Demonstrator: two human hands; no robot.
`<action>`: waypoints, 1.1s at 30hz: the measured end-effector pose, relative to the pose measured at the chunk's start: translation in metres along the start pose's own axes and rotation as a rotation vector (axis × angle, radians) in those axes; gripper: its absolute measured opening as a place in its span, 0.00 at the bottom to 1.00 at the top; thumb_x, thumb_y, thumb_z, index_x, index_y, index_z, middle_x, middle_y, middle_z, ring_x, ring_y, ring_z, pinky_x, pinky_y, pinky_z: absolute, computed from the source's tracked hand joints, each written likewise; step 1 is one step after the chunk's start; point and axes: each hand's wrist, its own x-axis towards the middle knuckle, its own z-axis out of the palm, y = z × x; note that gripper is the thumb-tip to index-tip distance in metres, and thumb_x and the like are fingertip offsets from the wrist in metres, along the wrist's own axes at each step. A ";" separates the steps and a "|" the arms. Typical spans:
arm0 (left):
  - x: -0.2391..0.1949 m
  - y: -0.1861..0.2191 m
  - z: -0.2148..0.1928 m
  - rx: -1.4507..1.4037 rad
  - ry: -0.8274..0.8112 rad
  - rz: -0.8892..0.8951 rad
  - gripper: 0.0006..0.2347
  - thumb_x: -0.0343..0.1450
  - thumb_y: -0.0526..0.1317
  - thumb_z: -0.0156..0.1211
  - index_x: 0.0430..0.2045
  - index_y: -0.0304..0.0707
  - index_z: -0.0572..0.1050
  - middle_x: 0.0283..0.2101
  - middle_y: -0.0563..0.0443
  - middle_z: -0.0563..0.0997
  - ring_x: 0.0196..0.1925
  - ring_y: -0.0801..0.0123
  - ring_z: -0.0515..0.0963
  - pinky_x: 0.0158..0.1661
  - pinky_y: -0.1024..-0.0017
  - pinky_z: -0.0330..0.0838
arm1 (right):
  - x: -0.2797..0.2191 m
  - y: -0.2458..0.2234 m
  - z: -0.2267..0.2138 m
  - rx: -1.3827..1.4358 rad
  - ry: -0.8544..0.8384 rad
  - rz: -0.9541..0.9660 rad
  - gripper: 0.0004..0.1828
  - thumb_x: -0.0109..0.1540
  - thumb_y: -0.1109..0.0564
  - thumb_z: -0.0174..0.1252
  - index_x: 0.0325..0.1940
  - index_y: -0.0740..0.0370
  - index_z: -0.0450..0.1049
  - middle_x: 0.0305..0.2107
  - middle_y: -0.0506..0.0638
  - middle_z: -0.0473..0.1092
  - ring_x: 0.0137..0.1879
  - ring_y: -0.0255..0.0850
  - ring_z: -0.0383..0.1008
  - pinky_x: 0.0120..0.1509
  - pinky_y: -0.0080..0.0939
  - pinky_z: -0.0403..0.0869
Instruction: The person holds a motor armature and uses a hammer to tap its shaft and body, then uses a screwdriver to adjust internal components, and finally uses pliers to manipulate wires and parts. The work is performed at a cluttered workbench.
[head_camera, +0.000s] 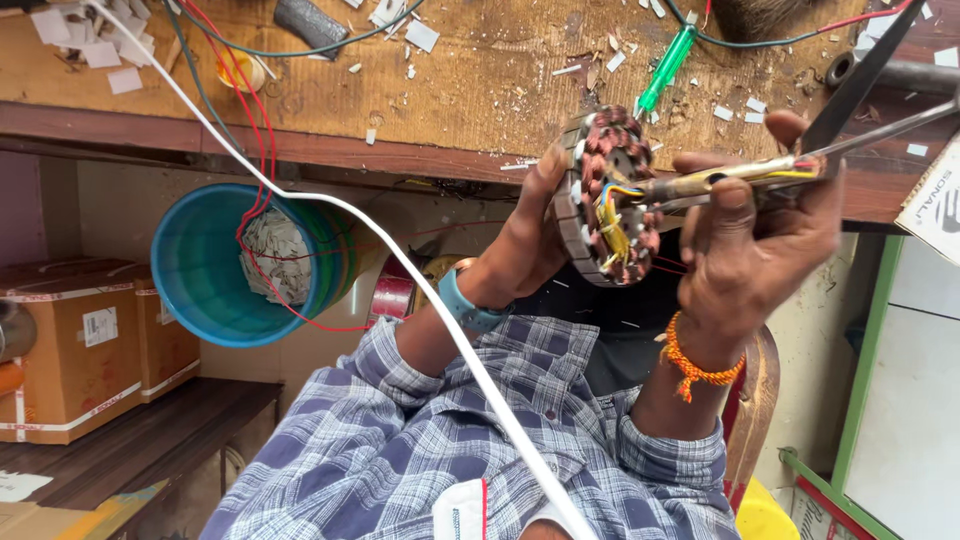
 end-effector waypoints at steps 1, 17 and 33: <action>0.001 -0.002 -0.001 -0.064 -0.078 -0.048 0.40 0.77 0.71 0.39 0.74 0.33 0.53 0.63 0.28 0.72 0.63 0.43 0.76 0.65 0.45 0.72 | 0.002 -0.011 0.003 -0.091 0.012 -0.004 0.23 0.72 0.55 0.64 0.66 0.70 0.66 0.39 0.67 0.79 0.24 0.34 0.72 0.23 0.28 0.65; 0.022 -0.070 0.016 -0.337 -0.284 -0.034 0.56 0.56 0.81 0.41 0.77 0.47 0.48 0.73 0.39 0.61 0.73 0.50 0.67 0.69 0.44 0.65 | 0.014 -0.100 -0.038 -0.575 -0.252 0.061 0.15 0.72 0.69 0.60 0.59 0.73 0.64 0.44 0.56 0.73 0.52 0.41 0.79 0.58 0.34 0.79; 0.013 -0.048 -0.003 -0.133 -0.214 0.058 0.57 0.59 0.65 0.73 0.78 0.44 0.41 0.72 0.39 0.61 0.71 0.51 0.66 0.71 0.46 0.63 | 0.008 -0.049 -0.046 -0.327 -0.091 0.061 0.13 0.77 0.58 0.61 0.60 0.67 0.66 0.40 0.54 0.74 0.39 0.35 0.77 0.32 0.26 0.64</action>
